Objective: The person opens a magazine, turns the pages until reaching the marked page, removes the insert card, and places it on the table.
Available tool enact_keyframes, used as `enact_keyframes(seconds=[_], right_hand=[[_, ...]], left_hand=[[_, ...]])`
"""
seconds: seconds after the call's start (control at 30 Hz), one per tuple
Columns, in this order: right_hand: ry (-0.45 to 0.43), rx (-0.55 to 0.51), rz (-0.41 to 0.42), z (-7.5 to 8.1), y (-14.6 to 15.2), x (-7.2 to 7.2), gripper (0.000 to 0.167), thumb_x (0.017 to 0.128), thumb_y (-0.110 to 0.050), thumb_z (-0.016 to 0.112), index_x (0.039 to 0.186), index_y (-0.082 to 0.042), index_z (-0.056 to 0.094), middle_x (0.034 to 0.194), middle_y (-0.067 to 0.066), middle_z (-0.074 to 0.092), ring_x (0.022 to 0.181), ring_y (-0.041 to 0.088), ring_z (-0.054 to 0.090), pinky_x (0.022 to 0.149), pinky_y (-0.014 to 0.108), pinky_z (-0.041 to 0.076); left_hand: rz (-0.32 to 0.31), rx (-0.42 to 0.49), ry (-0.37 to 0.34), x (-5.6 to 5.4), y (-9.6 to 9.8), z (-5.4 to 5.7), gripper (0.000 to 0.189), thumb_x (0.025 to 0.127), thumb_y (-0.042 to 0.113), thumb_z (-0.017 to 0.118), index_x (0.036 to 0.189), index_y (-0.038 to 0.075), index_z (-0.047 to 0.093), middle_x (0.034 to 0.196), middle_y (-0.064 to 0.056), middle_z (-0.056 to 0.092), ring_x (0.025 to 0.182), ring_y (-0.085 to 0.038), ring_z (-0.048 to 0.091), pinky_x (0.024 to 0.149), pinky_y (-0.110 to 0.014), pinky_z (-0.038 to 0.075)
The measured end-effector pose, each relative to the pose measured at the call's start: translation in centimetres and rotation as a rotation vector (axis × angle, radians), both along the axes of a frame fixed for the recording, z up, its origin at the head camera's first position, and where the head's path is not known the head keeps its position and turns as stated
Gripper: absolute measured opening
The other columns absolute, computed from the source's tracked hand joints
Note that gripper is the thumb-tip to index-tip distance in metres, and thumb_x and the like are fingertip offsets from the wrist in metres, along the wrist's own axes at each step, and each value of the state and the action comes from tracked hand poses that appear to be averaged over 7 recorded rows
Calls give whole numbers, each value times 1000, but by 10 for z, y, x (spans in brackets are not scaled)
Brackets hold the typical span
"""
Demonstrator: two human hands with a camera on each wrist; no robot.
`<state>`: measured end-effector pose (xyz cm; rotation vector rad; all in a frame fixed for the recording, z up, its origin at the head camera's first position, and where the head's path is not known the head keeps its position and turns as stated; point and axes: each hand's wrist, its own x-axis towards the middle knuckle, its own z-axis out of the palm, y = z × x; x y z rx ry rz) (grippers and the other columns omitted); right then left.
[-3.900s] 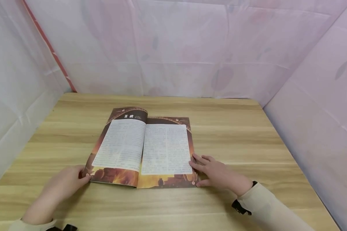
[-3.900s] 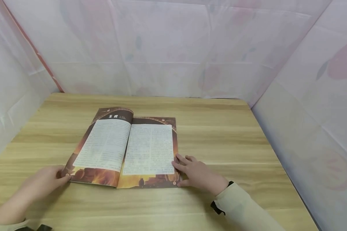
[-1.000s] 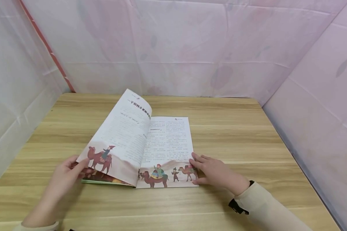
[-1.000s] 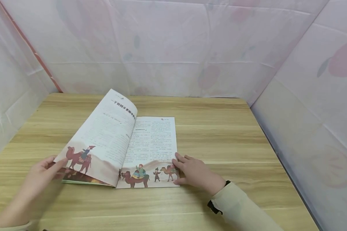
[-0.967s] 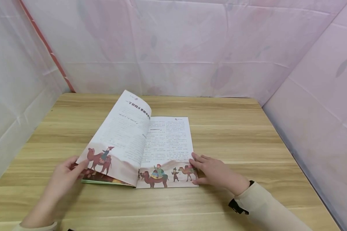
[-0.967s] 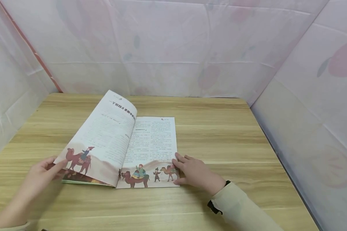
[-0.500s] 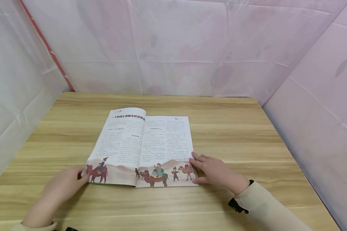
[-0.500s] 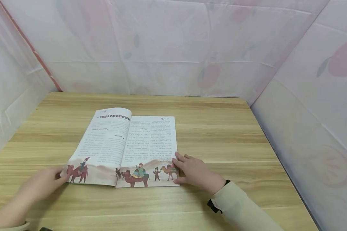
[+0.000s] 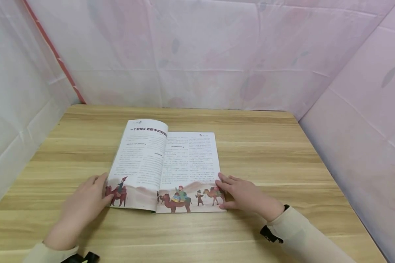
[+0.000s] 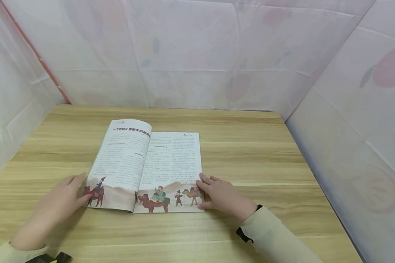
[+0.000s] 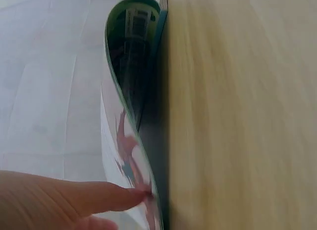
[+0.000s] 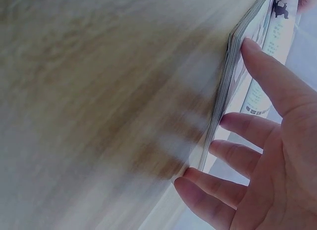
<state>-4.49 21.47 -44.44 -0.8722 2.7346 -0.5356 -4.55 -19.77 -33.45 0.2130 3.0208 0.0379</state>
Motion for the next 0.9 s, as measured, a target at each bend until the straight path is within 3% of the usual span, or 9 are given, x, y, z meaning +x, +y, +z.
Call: enact_keyframes(seconds=[0.13, 0.23, 0.33, 0.47, 0.53, 0.63, 0.9], right_hand=[[-1, -8, -10, -2, 3, -1, 74, 81, -53, 64, 137, -8, 46, 148, 16, 30, 121, 38, 46, 93, 50, 42], [-7, -18, -23, -3, 6, -2, 75, 80, -52, 65, 138, -7, 45, 149, 17, 27, 116, 37, 50, 90, 48, 45], [-13, -25, -16, -3, 9, -2, 77, 79, -52, 67, 137, -6, 45, 149, 17, 27, 112, 37, 53, 89, 48, 45], [-20, -19, -7, -3, 8, -3, 80, 78, -54, 67, 138, -7, 45, 147, 17, 30, 114, 37, 52, 90, 49, 45], [-14, -14, -6, -3, 7, -3, 80, 78, -55, 66, 137, -7, 45, 146, 17, 32, 114, 37, 52, 90, 48, 45], [5, -14, -2, -2, 6, -3, 78, 78, -56, 64, 136, -7, 47, 144, 17, 35, 113, 36, 53, 89, 47, 46], [48, -22, -20, -3, 4, -3, 75, 80, -60, 60, 134, -8, 50, 141, 16, 41, 108, 34, 57, 86, 45, 48]], left_hand=[[-224, 106, 151, -5, 25, 0, 50, 80, 17, 71, 122, -5, 53, 121, -31, 50, 109, -48, 47, 91, -59, 37], [-429, 169, 203, -7, 52, -4, 41, 80, 16, 71, 115, -2, 60, 118, -23, 56, 108, -40, 53, 92, -52, 41], [-587, 184, 170, -6, 79, -9, 37, 81, 19, 71, 113, 2, 63, 115, -14, 60, 106, -30, 57, 91, -45, 45], [-718, 132, 63, -3, 107, -19, 36, 85, 25, 68, 115, 7, 63, 113, -6, 61, 100, -22, 59, 88, -40, 47], [-765, 88, 14, -2, 116, -24, 38, 86, 28, 66, 117, 7, 63, 114, -6, 61, 102, -21, 58, 91, -42, 45], [-783, 17, -26, -2, 122, -31, 43, 86, 32, 65, 122, 8, 60, 118, -9, 58, 108, -23, 55, 97, -48, 39], [-699, -116, -44, -1, 127, -38, 58, 79, 46, 68, 122, 7, 61, 120, -15, 57, 112, -28, 53, 95, -51, 37]])
